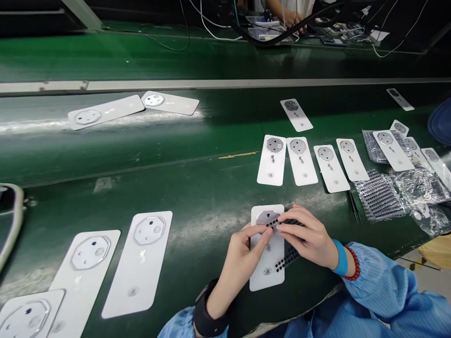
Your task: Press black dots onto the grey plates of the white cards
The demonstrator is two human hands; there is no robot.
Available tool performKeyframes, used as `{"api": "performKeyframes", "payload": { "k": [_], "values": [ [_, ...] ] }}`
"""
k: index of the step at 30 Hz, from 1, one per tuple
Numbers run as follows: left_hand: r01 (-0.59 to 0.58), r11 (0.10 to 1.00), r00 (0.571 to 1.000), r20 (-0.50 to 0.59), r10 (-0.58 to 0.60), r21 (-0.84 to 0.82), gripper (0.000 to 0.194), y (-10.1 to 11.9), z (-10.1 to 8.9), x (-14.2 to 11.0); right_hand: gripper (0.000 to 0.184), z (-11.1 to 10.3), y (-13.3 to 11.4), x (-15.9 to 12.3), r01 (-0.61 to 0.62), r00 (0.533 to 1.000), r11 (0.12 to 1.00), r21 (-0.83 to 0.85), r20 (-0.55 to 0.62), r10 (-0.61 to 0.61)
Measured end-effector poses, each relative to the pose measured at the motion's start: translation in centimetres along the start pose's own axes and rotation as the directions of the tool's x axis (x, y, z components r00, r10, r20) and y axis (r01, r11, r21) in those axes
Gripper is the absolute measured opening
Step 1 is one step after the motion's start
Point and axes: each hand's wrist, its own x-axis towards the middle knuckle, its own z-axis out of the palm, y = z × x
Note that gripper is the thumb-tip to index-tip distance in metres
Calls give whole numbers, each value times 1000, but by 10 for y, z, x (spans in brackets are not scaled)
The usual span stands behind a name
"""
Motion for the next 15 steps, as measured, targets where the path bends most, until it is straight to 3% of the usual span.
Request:
{"api": "performKeyframes", "payload": {
  "k": [6,11,15],
  "values": [
    [-34,999,997,62,35,-18,24,1,1,-3,16,6,-2,6,-45,999,996,80,-18,46],
    [-54,998,997,64,53,13,24,-2,2,-3,18,6,-3,1,43,999,993,-108,3,-43],
    [-82,995,996,48,79,55,25,-3,4,-4,17,5,-3,3,-9,1000,997,-79,9,9]
  ]
}}
